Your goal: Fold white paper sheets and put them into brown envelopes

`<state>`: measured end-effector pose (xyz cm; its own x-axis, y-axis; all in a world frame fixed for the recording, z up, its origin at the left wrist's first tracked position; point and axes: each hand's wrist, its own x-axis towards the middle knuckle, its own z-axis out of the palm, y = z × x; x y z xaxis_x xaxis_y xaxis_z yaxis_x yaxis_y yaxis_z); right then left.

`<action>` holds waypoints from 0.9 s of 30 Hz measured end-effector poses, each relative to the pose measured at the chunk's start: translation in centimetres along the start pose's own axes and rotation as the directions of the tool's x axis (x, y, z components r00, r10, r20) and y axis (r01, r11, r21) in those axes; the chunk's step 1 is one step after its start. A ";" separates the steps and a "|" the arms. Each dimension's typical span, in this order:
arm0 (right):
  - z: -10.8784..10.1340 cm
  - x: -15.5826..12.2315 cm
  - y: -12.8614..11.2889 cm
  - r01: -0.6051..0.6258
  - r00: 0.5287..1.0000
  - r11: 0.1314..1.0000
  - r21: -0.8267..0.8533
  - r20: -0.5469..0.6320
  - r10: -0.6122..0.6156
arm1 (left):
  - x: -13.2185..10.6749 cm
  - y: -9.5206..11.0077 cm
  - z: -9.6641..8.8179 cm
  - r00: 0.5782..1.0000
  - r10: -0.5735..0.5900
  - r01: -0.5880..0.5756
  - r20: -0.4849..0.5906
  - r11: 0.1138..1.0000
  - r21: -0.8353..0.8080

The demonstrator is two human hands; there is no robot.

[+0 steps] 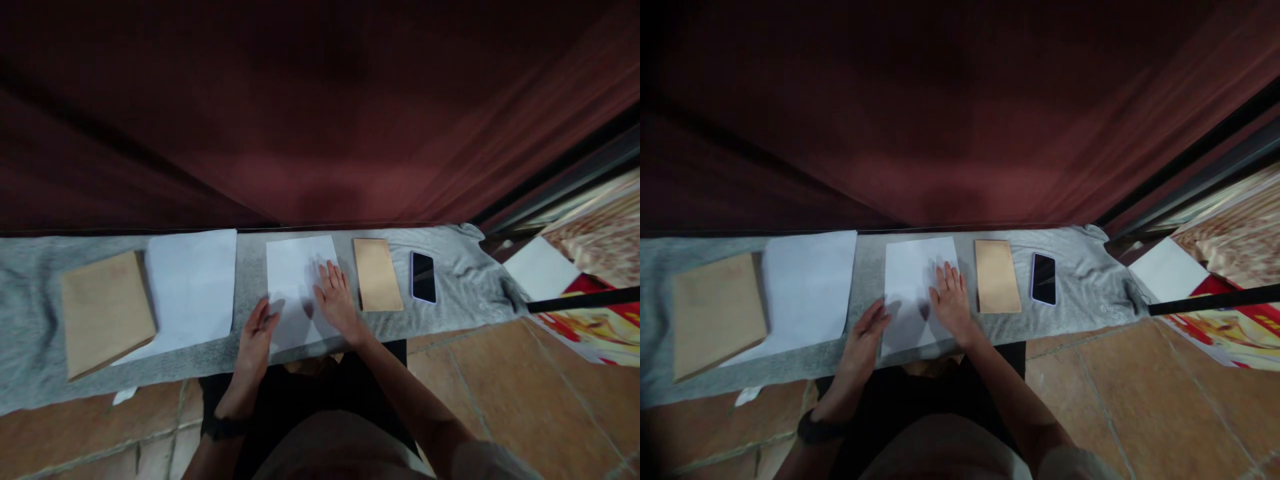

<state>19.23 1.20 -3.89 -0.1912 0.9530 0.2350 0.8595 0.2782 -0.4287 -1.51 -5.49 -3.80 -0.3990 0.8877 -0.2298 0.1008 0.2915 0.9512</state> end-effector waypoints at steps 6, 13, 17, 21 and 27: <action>0.2 -4.2 -1.1 -0.022 1.000 1.000 -0.015 0.009 0.022 | 0.5 0.9 0.3 0.991 -0.099 0.093 -0.090 0.993 -0.071; -0.2 -3.6 -1.8 -0.044 0.999 0.998 -0.042 0.028 0.045 | 3.1 2.3 1.0 0.994 0.018 0.003 -0.112 0.983 0.185; 0.0 -3.8 -2.4 0.025 0.998 0.998 -0.064 0.051 -0.022 | 3.0 2.9 0.8 0.986 0.144 -0.089 -0.080 0.874 0.477; 0.8 -4.1 -2.7 0.070 0.995 0.993 -0.100 0.079 -0.062 | 2.1 3.5 0.7 0.988 0.149 -0.084 -0.045 0.753 0.652; 1.2 -4.1 -2.5 0.072 0.994 0.991 -0.115 0.088 -0.062 | -0.2 3.6 2.9 0.872 0.486 -0.334 0.056 0.508 0.794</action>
<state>17.32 -3.28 -4.82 -0.2854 0.9407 0.1831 0.8921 0.3306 -0.3078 1.59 -3.56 -0.96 -0.2481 0.9359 0.2501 0.9080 0.1346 0.3968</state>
